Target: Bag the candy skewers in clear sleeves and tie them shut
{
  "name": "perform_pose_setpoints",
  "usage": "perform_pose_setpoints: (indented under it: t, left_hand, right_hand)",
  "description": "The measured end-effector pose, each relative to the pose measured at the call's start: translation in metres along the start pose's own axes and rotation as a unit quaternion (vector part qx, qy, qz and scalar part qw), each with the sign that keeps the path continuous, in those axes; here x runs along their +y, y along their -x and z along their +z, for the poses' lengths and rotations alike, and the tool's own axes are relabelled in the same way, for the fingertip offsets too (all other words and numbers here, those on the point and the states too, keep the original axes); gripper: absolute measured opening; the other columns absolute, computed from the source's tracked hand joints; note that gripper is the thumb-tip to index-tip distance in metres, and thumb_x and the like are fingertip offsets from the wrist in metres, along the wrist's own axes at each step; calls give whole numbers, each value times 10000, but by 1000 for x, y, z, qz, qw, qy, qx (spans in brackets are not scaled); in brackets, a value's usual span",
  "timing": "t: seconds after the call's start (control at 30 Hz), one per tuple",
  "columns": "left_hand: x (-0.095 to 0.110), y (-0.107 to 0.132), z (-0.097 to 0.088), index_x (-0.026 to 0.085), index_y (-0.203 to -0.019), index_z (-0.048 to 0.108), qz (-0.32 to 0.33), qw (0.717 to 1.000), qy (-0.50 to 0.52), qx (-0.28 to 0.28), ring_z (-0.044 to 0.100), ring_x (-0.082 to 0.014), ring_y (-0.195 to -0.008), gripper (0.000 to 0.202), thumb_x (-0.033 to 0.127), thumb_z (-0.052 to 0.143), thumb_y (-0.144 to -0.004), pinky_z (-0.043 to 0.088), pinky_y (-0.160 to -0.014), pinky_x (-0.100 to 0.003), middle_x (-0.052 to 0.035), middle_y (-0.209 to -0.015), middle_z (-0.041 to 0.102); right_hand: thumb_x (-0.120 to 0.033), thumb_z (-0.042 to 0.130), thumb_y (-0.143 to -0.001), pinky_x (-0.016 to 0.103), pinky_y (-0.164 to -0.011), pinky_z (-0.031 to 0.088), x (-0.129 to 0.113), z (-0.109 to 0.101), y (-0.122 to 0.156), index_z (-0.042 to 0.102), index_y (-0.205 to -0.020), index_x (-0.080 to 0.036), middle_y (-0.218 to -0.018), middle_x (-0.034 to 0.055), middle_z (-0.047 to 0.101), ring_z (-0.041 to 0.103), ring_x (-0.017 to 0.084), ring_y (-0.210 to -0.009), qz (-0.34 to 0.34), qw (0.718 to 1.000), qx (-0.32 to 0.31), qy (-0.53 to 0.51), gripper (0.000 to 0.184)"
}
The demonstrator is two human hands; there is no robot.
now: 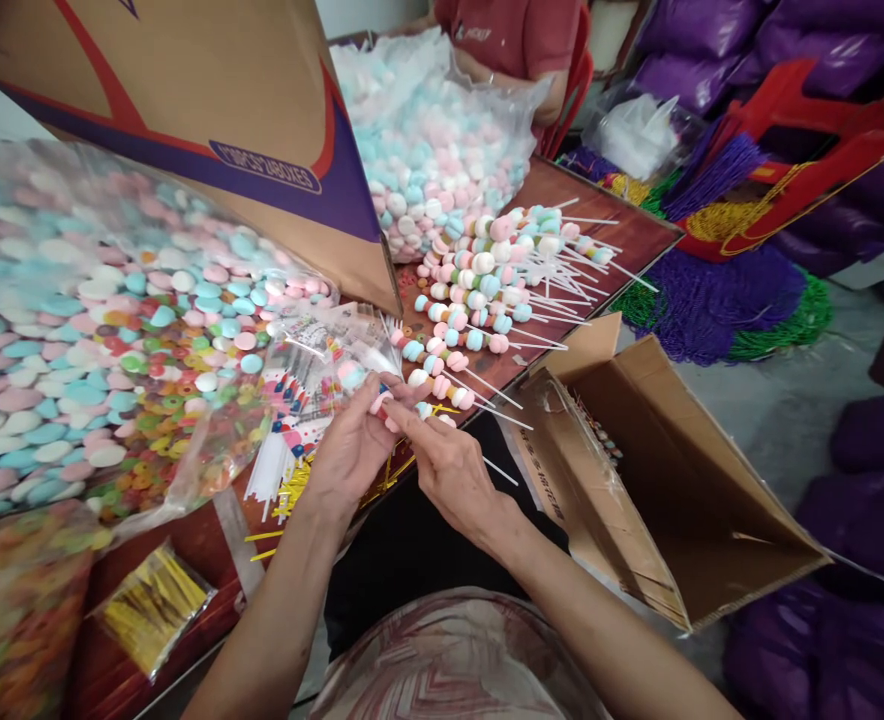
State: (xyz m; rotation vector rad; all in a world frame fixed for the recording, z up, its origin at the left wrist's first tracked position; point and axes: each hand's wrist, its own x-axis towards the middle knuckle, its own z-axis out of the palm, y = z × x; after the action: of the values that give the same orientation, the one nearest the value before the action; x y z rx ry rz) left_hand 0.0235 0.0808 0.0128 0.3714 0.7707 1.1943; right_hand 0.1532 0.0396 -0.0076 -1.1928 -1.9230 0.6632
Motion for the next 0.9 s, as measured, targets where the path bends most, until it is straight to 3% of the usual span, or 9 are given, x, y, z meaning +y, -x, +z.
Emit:
perform_pose_setpoints:
  t: [0.17, 0.33, 0.43, 0.53, 0.63, 0.77, 0.9]
  left_hand:
    - [2, 2, -3, 147, -786, 691, -63, 998, -13, -21, 717, -251, -947, 184, 320, 754, -775, 541, -893, -359, -37, -724, 690]
    - [10, 5, -4, 148, -905, 712, -61, 996, -44, -38, 700, -274, -1005, 294, 421, 730, -799, 541, -907, -385, -61, -739, 701]
    - [17, 3, -3, 164, -984, 704, 11, 998, -62, 2, 686, -266, -1052, 381, 503, 698, -808, 537, -918, -378, -111, -972, 744]
    - [24, -3, -1, 179, -962, 691, 72, 996, -40, 38, 669, -274, -1096, 380, 527, 685, -810, 531, -928, -380, -113, -1037, 739]
    - [27, -9, 2, 176, -878, 667, 62, 996, -9, 60, 678, -264, -1065, 326, 494, 697, -813, 535, -915, -374, -88, -931, 734]
    - [26, -15, 1, 188, -771, 613, 62, 989, 27, 131, 703, -180, -869, 272, 441, 691, -836, 551, -848, -311, -3, -697, 649]
    - [25, -16, 0, 182, -772, 613, 64, 984, 38, 161, 697, -149, -796, 287, 450, 658, -861, 551, -843, -300, 10, -689, 628]
  right_hand:
    - [-72, 378, -967, 299, -917, 572, 2, 5, -2, 510, -1426, -190, -1293, 120, 658, 658, 195, -1143, -26, 998, -20, 46, 491]
    - [-100, 432, -970, 323, -996, 538, 3, 1, -4, 568, -1373, -270, -1310, 42, 662, 660, 163, -1151, -4, 996, 42, -82, 458]
    - [-145, 470, -970, 371, -1043, 507, 0, -5, -6, 596, -1349, -257, -1306, 36, 663, 631, 186, -1203, 34, 988, 41, -147, 414]
    - [-197, 488, -975, 407, -1061, 489, -3, -7, -9, 617, -1327, -268, -1298, 27, 667, 618, 204, -1222, 60, 980, 19, -187, 381]
    - [-199, 477, -982, 410, -1061, 489, -6, -6, -10, 582, -1363, -281, -1316, 26, 654, 607, 207, -1236, 63, 976, -14, -208, 404]
    - [-174, 461, -982, 406, -1044, 503, -7, -7, -9, 549, -1391, -293, -1297, 21, 667, 627, 198, -1209, 50, 984, -27, -167, 435]
    - [-101, 406, -978, 337, -1009, 520, -11, -13, -7, 524, -1415, -281, -1314, 30, 660, 655, 174, -1161, 1, 996, -43, -74, 487]
